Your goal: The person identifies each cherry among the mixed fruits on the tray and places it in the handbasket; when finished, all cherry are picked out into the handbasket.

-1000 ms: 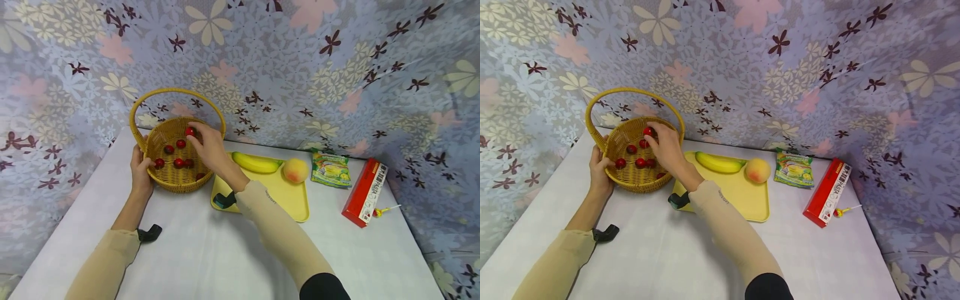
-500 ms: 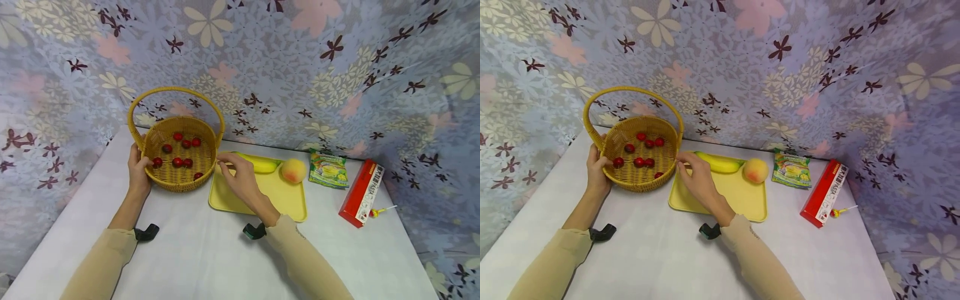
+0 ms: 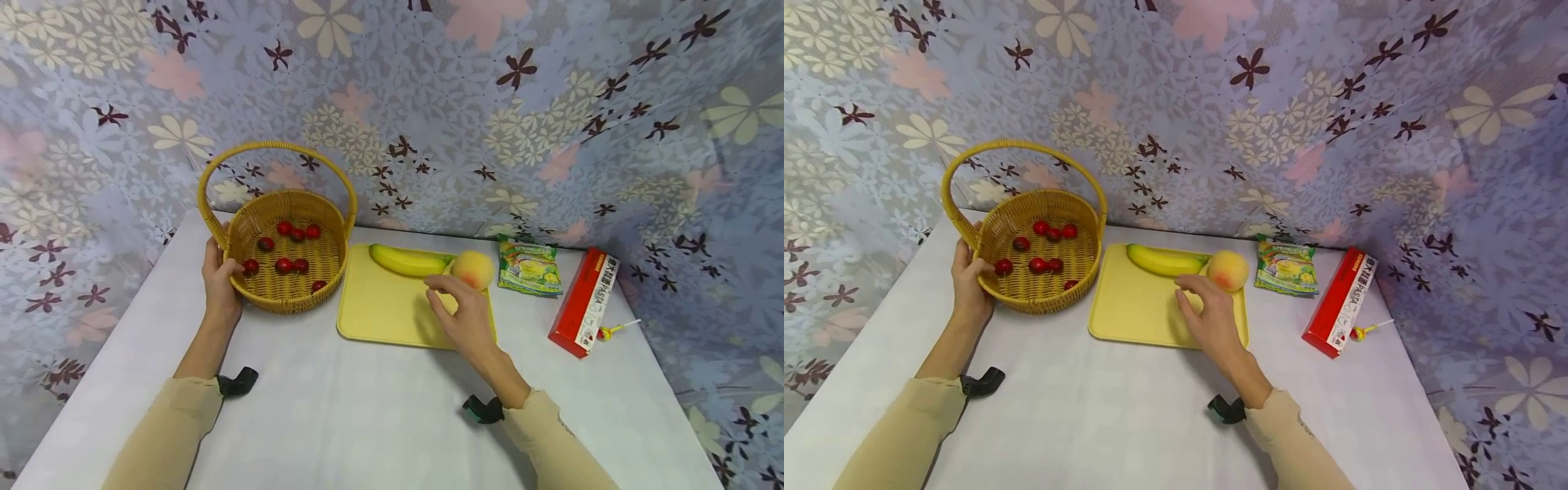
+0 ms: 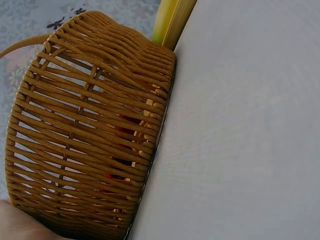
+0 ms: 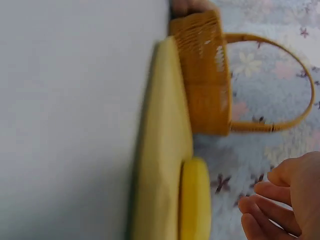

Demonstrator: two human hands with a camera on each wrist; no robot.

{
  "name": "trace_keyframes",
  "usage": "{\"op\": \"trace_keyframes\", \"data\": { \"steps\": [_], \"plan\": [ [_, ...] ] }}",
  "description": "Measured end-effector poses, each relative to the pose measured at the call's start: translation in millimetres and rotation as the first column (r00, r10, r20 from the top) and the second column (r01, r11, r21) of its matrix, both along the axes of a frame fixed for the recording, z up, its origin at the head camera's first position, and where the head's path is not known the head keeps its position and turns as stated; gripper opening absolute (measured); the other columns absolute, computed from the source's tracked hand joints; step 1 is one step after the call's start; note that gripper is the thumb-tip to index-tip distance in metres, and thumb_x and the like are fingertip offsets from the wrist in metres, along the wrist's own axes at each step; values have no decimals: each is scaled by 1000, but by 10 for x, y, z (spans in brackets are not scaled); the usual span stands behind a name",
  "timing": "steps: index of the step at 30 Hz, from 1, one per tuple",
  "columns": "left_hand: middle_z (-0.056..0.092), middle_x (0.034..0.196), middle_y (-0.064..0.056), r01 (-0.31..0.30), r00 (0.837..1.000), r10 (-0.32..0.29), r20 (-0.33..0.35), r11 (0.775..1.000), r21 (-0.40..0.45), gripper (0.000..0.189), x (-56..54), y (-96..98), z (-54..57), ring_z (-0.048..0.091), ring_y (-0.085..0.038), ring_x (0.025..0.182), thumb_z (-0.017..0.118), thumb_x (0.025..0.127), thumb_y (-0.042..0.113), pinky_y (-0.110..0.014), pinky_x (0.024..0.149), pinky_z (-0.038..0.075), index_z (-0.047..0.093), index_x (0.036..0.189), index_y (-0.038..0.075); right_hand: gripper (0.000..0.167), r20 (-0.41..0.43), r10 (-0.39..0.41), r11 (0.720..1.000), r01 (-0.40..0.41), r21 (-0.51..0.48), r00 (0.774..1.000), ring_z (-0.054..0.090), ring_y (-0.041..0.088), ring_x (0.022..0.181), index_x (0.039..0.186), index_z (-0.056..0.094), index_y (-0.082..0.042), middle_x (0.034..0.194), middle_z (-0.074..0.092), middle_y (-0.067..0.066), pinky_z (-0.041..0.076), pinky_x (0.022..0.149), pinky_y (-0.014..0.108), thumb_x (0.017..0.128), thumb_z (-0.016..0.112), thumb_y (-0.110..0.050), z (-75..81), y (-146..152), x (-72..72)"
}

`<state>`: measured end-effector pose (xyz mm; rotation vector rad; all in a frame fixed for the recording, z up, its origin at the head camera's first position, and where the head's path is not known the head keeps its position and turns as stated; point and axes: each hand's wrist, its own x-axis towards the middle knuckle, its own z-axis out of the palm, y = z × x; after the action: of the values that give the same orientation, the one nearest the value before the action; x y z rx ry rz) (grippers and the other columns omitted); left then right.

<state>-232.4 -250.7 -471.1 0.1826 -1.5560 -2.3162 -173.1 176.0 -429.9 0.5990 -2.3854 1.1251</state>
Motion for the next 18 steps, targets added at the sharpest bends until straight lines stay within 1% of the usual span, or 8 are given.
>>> {"op": "trace_keyframes", "data": {
  "steps": [2, 4, 7, 9, 11, 14, 18],
  "plan": [
    [46, 162, -3, -3, 1000, 3, 9, 1000, 9, 83, -1, 8, -11, 40, -21, 149, 37, 79, -9, -29, 116, 34, 49, 156, 19, 19, -14, -45, 999, 46, 26, 999, 74, 25, 99, 114, 78, -5, 115, 78, 9, 57, 89, 36, 95, 74, -5, -26, 187, 97],
    [46, 162, -4, -4, 1000, 4, 8, 1000, 18, 83, -4, 12, -15, 41, -21, 148, 37, 79, -9, -29, 115, 34, 49, 156, 19, 19, -7, -93, 995, 93, 33, 996, 74, 25, 98, 114, 78, -4, 113, 78, 9, 55, 90, 27, 94, 75, -4, -52, 356, 200],
    [46, 162, -4, -2, 1000, 2, 4, 1000, 12, 83, -6, 14, -19, 41, -21, 148, 37, 79, -8, -29, 114, 34, 49, 156, 18, 21, 10, -163, 986, 163, 43, 987, 73, 26, 99, 115, 78, -4, 112, 78, 9, 49, 93, 14, 93, 76, -4, -86, 582, 344],
    [46, 163, -4, 2, 1000, -2, 0, 1000, 14, 83, -10, 16, -19, 40, -21, 148, 37, 79, -8, -29, 115, 33, 49, 156, 18, 22, 17, -205, 978, 204, 51, 979, 73, 27, 100, 115, 78, -4, 113, 79, 10, 45, 94, 9, 93, 76, -4, -109, 709, 415],
    [46, 163, -2, 2, 1000, -2, 5, 1000, 6, 82, -9, 14, -21, 40, -21, 149, 37, 79, -8, -29, 114, 33, 48, 157, 19, 22, 17, -246, 968, 245, 62, 969, 73, 27, 101, 116, 78, -4, 114, 78, 10, 42, 94, 7, 94, 75, -4, -133, 812, 455],
    [45, 163, -1, 0, 1000, 0, 13, 1000, 9, 83, -4, 9, -22, 39, -20, 149, 37, 80, -7, -27, 113, 33, 47, 158, 19, 22, 26, -300, 953, 298, 58, 954, 72, 28, 104, 116, 78, -4, 117, 78, 10, 41, 95, 7, 95, 74, -5, -178, 927, 472],
    [45, 164, 2, -1, 1000, 1, 12, 1000, 11, 82, -12, 6, -18, 40, -19, 149, 37, 80, -7, -28, 114, 33, 49, 156, 20, 21, 36, -334, 942, 331, 56, 942, 72, 30, 108, 116, 78, -3, 119, 78, 11, 41, 95, 6, 96, 73, -6, -251, 1013, 464]
  ]
}}
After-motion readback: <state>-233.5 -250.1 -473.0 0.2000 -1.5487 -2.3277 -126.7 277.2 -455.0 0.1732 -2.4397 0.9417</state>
